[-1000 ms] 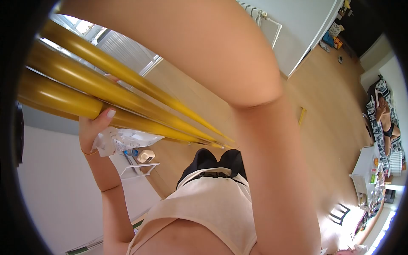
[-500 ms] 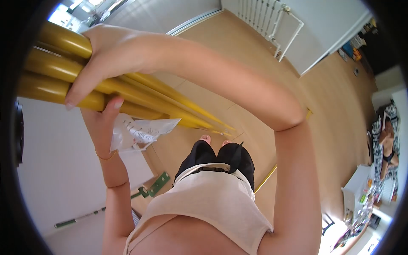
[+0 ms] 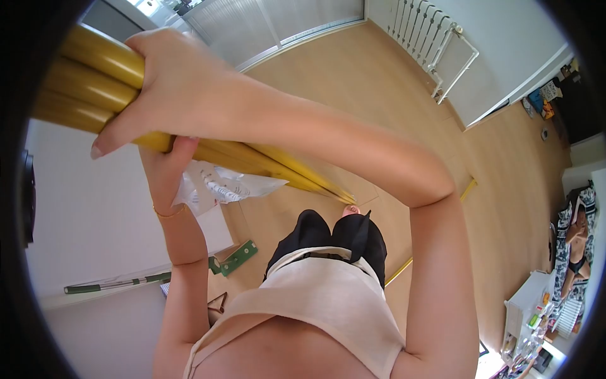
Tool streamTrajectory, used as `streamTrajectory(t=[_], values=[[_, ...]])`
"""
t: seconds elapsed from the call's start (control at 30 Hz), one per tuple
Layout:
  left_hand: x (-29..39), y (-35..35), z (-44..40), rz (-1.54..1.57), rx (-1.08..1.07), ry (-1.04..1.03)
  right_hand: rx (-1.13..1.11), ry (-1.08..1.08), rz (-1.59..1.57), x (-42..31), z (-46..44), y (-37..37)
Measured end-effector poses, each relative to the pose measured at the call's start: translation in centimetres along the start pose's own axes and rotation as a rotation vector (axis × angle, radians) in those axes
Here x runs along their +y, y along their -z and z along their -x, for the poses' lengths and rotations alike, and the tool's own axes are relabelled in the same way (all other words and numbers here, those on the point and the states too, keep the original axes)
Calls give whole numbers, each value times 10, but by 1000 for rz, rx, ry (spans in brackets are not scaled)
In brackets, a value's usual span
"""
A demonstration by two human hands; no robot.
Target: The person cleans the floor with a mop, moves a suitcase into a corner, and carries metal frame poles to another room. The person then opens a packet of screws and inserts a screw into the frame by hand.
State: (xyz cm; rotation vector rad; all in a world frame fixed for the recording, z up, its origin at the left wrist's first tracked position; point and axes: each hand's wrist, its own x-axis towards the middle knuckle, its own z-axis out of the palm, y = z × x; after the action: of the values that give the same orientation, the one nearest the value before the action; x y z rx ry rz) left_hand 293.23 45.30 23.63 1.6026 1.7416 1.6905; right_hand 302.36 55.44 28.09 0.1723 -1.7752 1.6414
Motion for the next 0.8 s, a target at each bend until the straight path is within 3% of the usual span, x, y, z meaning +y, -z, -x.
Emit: streamTrajectory(t=[0.07, 0.17, 0.3, 0.33, 0.4, 0.43, 0.47, 0.5, 0.6, 0.7, 0.77, 0.8], values=[[2, 10, 5, 123, -38, -20, 44, 23, 18, -4, 0, -17], [5, 33, 29, 69, -66, -104, 27, -23, 74, -16, 12, -50], [2, 43, 36, 77, -84, -196, 47, -227, 12, -25, 25, -75], [13, 47, 45, 64, -140, -75, -15, -147, -130, -25, 30, -82], [18, 52, 54, 140, -177, -135, 166, -94, 267, -25, 42, -104], [23, 54, 59, 214, -230, -200, 130, -91, 265, -30, 48, -112], [34, 56, 66, 299, -232, -130, 214, -76, 241, -40, 55, -118], [37, 51, 69, 36, -108, -238, 252, -103, 194, -41, 58, -120], [43, 61, 90, 21, -127, -155, 294, -77, 241, -50, 72, -140], [57, 73, 115, 52, -122, -286, 371, -59, 256, -66, 91, -172], [77, 99, 130, 5, -314, -148, 385, -50, 238, -72, 96, -194], [83, 104, 139, 59, -274, -129, 440, -20, 285, -78, 101, -212]])
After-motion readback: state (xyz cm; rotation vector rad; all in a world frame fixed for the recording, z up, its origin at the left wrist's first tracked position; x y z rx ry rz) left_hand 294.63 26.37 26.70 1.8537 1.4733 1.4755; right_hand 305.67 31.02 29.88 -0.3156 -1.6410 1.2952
